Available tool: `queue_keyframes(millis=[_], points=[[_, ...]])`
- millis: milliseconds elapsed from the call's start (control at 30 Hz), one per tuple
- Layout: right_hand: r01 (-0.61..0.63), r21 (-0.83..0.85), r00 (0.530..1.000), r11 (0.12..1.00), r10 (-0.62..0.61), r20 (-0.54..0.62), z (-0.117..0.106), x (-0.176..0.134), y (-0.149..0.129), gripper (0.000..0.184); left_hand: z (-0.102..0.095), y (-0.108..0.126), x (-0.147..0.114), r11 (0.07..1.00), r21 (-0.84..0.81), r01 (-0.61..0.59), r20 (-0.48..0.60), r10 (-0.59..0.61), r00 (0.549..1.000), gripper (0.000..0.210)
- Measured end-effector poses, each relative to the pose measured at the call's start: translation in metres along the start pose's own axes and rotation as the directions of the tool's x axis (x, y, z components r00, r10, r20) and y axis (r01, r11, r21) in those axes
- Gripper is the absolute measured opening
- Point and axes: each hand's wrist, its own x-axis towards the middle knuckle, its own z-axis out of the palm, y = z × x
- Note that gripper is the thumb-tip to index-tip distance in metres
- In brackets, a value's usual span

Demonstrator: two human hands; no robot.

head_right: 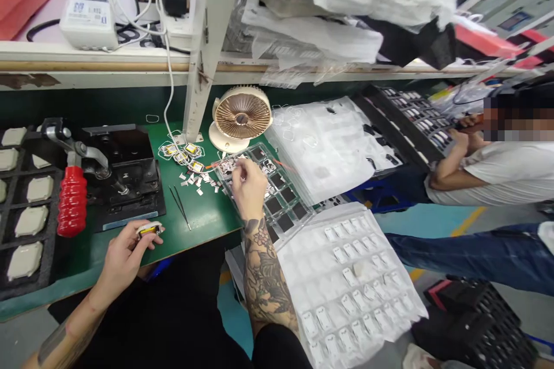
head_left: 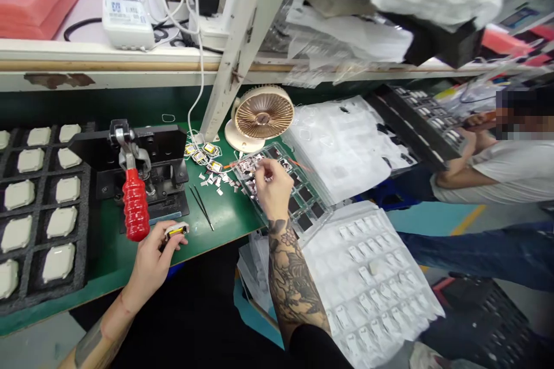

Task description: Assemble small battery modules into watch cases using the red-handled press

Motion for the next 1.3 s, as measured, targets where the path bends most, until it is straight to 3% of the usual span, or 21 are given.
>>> queue_keyframes(millis=[67,133,267,400,533,633,700,833,933,1033,1100,1167,1233,1300], points=[[0.01,0.283,1.0,0.959,-0.015,0.018,0.002,-0.025,-0.015,0.019,0.001,0.006,0.001,1.0,-0.005,0.007,-0.007,-0.007,1.0,0.026],[-0.042,0.502,0.991,0.864,-0.027,0.128,0.008,-0.053,-0.036,0.016,0.002,0.012,0.003,1.0,-0.016,-0.001,-0.015,0.001,1.0,0.025],[-0.166,0.673,0.947,0.721,-0.073,0.312,0.024,-0.099,-0.079,0.012,0.002,0.017,0.007,1.0,0.002,-0.009,-0.023,0.009,1.0,0.024],[-0.107,0.692,0.908,0.714,-0.214,0.361,0.036,-0.109,-0.104,0.011,0.001,0.015,0.005,0.999,0.038,-0.016,-0.02,0.016,1.0,0.022],[-0.076,0.668,0.849,0.741,-0.304,0.433,0.036,-0.1,-0.106,0.011,0.002,0.015,0.004,0.996,0.085,-0.032,-0.025,0.034,0.999,0.02],[0.051,0.611,0.828,0.79,-0.375,0.416,0.03,-0.094,-0.103,0.015,0.002,0.016,0.004,0.992,0.12,-0.049,-0.014,0.051,0.999,0.018],[0.168,0.565,0.779,0.808,-0.461,0.426,0.026,-0.092,-0.101,0.02,0.001,0.017,0.005,0.992,0.119,-0.037,-0.01,0.038,0.999,0.018],[0.387,0.52,0.614,0.762,-0.633,0.471,0.024,-0.095,-0.097,0.042,-0.002,0.02,0.006,0.997,0.076,0.001,-0.017,0.0,1.0,0.02],[0.499,0.469,0.59,0.729,-0.682,0.432,0.031,-0.102,-0.093,0.042,-0.005,0.02,0.008,0.998,0.052,0.022,-0.013,-0.021,1.0,0.021],[0.537,0.454,0.567,0.711,-0.702,0.431,0.039,-0.105,-0.093,0.039,-0.008,0.017,0.009,0.998,0.064,0.018,0.007,-0.019,1.0,0.022],[0.525,0.449,0.581,0.723,-0.69,0.432,0.038,-0.106,-0.094,0.039,-0.009,0.015,0.008,0.999,0.046,0.011,0.02,-0.012,1.0,0.023],[0.496,0.453,0.63,0.741,-0.666,0.4,0.028,-0.11,-0.096,0.043,-0.01,0.014,0.005,1.0,0.008,-0.004,-0.001,0.004,1.0,0.023],[0.447,0.454,0.739,0.771,-0.604,0.298,0.01,-0.121,-0.094,0.049,-0.01,0.015,0.002,0.998,-0.044,-0.051,-0.062,0.048,0.997,0.021],[0.342,0.41,0.894,0.846,-0.427,0.137,-0.011,-0.138,-0.084,0.048,-0.009,0.017,0.001,0.989,-0.045,-0.14,-0.128,0.134,0.983,0.019]])
